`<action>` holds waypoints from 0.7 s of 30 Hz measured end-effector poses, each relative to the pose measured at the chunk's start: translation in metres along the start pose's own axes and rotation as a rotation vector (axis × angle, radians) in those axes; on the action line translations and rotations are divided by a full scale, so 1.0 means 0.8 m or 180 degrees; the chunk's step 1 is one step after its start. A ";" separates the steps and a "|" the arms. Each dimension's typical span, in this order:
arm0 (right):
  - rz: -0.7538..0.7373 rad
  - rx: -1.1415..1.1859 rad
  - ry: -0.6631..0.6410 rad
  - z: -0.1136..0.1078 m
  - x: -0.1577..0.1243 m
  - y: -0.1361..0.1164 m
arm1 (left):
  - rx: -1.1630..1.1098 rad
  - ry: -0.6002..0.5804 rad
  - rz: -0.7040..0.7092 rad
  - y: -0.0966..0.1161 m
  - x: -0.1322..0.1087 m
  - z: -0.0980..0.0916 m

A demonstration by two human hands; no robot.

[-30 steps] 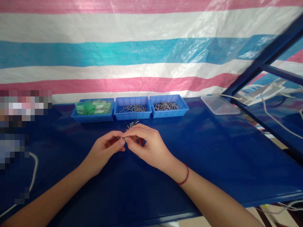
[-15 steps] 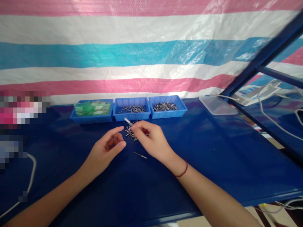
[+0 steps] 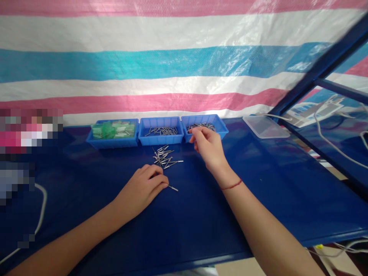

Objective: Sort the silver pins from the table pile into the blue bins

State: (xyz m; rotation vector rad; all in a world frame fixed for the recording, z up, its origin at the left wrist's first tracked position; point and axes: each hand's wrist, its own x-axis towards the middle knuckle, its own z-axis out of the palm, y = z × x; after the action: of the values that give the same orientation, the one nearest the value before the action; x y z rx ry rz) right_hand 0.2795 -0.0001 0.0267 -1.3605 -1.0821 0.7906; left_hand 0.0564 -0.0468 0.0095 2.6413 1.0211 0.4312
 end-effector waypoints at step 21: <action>-0.0949 -0.0775 -0.2747 0.035 -0.060 -0.013 | -0.2258 0.1429 -0.1226 -0.011 -0.009 -0.014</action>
State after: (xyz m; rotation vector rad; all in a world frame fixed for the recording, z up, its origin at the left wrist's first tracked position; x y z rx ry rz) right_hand 0.2353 -0.0354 0.0270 -1.0039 -2.0549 1.0745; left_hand 0.0418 -0.0435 0.0157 1.7110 1.1823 1.0852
